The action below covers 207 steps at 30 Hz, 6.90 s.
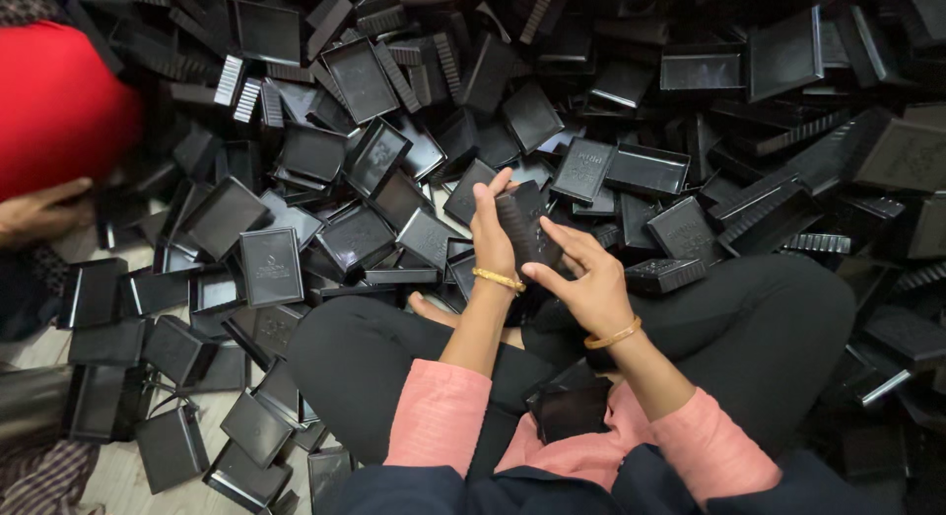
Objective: The person sits on the floor and repeatedly picks up two black plastic components from a large pile. They align and press the parts together by hand, then place the assembled unit aside. The process continues with one-at-a-time handling of identical parts.
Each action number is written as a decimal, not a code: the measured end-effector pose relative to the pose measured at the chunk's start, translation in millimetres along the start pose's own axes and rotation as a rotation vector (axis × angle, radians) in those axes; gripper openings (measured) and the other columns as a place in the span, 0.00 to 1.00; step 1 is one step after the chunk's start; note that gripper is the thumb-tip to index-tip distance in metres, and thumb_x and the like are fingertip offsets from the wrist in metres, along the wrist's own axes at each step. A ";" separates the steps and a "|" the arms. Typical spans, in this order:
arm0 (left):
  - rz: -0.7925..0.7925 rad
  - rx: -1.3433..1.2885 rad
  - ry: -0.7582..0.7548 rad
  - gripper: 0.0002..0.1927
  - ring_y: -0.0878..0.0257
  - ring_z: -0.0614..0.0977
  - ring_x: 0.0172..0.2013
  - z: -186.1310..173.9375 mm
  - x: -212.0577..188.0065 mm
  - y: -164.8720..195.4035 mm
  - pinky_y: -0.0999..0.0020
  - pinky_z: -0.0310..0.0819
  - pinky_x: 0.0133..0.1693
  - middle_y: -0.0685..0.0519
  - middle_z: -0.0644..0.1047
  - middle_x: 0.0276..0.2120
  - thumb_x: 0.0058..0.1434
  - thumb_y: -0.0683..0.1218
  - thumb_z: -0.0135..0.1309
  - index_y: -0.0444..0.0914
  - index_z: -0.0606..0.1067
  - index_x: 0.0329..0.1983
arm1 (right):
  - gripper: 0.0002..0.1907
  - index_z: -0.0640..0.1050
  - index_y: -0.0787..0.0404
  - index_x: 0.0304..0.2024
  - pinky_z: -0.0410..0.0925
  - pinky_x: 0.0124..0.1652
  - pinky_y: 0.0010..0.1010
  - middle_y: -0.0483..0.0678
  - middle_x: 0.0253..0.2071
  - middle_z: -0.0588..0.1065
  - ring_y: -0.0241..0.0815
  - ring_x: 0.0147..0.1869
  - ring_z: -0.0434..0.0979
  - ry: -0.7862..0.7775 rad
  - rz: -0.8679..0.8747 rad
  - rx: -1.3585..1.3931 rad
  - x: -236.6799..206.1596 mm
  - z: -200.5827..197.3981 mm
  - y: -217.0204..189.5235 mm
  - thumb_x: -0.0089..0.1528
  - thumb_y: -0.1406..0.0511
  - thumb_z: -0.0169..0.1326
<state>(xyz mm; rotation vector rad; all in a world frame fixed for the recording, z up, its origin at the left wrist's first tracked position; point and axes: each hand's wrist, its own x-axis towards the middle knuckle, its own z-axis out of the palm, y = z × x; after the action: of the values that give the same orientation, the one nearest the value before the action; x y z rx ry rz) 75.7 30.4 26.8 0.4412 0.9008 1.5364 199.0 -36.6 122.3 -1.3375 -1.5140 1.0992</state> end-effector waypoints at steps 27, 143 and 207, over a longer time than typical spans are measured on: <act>0.290 0.990 0.073 0.14 0.52 0.84 0.45 -18.2 49.1 3.0 0.62 0.76 0.51 0.47 0.82 0.43 0.69 0.53 0.50 0.41 0.79 0.48 | 0.15 0.78 0.64 0.46 0.75 0.49 0.32 0.50 0.45 0.80 0.40 0.47 0.81 -0.020 -0.061 0.481 149.0 -90.9 -61.0 0.63 0.62 0.66; 0.074 1.955 -0.016 0.19 0.42 0.82 0.45 -58.8 74.1 47.1 0.47 0.76 0.49 0.43 0.79 0.46 0.63 0.58 0.59 0.39 0.79 0.47 | 0.29 0.76 0.43 0.62 0.65 0.63 0.43 0.57 0.62 0.69 0.56 0.67 0.69 -0.594 -0.142 -0.607 73.3 -99.6 68.1 0.58 0.55 0.65; 0.188 2.050 -0.459 0.09 0.57 0.75 0.57 -27.1 1.1 -14.7 0.16 0.36 0.65 0.54 0.76 0.49 0.61 0.40 0.51 0.41 0.82 0.39 | 0.48 0.59 0.66 0.73 0.58 0.69 0.49 0.63 0.74 0.60 0.61 0.72 0.65 -0.563 -0.771 -0.990 187.5 -82.1 33.3 0.49 0.72 0.56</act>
<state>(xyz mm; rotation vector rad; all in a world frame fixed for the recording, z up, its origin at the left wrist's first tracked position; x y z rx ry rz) 65.5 23.1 -1.4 2.1816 1.7841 0.0272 267.5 159.1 119.1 -0.8112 -2.8805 0.1655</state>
